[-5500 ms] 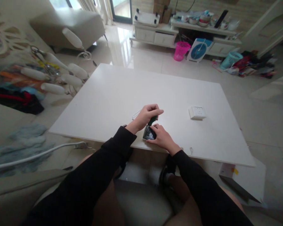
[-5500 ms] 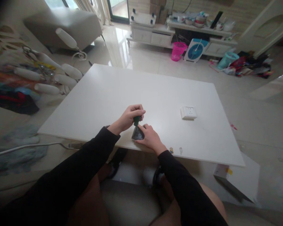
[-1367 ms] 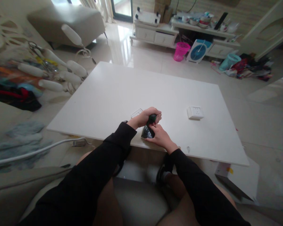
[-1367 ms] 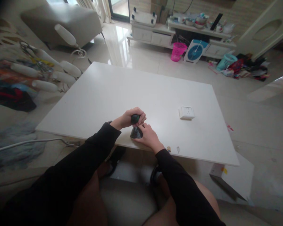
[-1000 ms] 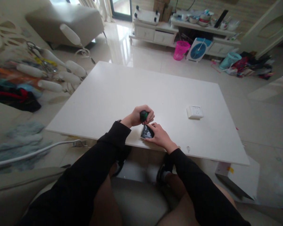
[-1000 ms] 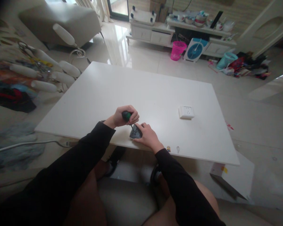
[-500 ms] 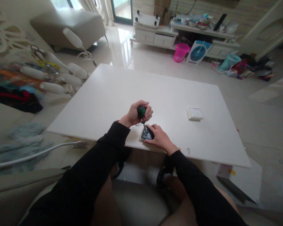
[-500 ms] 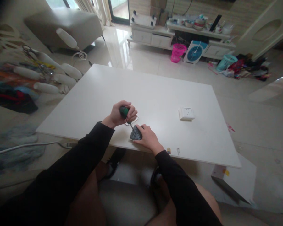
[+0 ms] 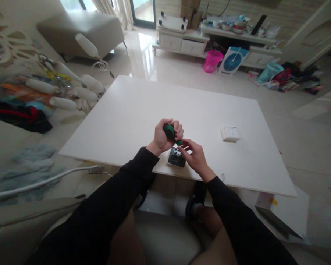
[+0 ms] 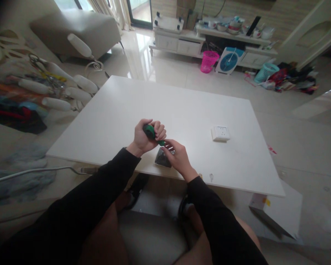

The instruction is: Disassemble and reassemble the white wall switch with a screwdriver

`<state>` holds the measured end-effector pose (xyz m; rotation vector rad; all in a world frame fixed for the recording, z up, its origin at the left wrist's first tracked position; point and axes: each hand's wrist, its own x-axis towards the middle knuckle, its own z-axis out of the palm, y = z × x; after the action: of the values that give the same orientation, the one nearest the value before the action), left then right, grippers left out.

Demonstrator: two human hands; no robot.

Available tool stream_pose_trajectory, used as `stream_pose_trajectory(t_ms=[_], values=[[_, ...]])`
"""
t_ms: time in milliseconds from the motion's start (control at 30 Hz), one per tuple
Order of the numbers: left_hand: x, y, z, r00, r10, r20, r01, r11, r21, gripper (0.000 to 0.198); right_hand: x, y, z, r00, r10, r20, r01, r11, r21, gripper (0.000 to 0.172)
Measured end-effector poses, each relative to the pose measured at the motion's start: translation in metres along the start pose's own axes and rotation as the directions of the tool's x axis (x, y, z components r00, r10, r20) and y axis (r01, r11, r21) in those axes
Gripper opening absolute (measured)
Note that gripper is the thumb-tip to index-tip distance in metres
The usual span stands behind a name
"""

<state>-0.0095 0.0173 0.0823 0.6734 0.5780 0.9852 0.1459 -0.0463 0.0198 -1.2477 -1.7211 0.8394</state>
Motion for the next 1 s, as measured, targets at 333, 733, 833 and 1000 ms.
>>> stream_pose_trajectory(t_ms=[333, 733, 833, 1000], values=[[0.020, -0.007, -0.023, 0.992, 0.119, -0.031, -0.101, 0.932, 0.349, 0.020, 0.000, 0.023, -0.018, 0.984, 0.162, -0.069, -0.162, 0.987, 0.000, 0.020], [0.010, -0.007, -0.109, 0.997, -0.058, 0.051, -0.063, -0.230, 0.971, 0.033, 0.002, 0.095, -0.049, 0.907, 0.371, -0.197, -0.420, 0.780, -0.465, 0.029], [0.011, -0.012, -0.117, 0.995, -0.099, 0.030, -0.059, -0.310, 0.949, 0.034, 0.001, 0.100, -0.051, 0.904, 0.378, -0.201, -0.426, 0.750, -0.505, 0.032], [0.013, -0.024, -0.120, 0.992, -0.125, -0.002, -0.043, -0.360, 0.932, 0.034, -0.002, 0.105, -0.053, 0.897, 0.400, -0.191, -0.437, 0.725, -0.532, 0.033]])
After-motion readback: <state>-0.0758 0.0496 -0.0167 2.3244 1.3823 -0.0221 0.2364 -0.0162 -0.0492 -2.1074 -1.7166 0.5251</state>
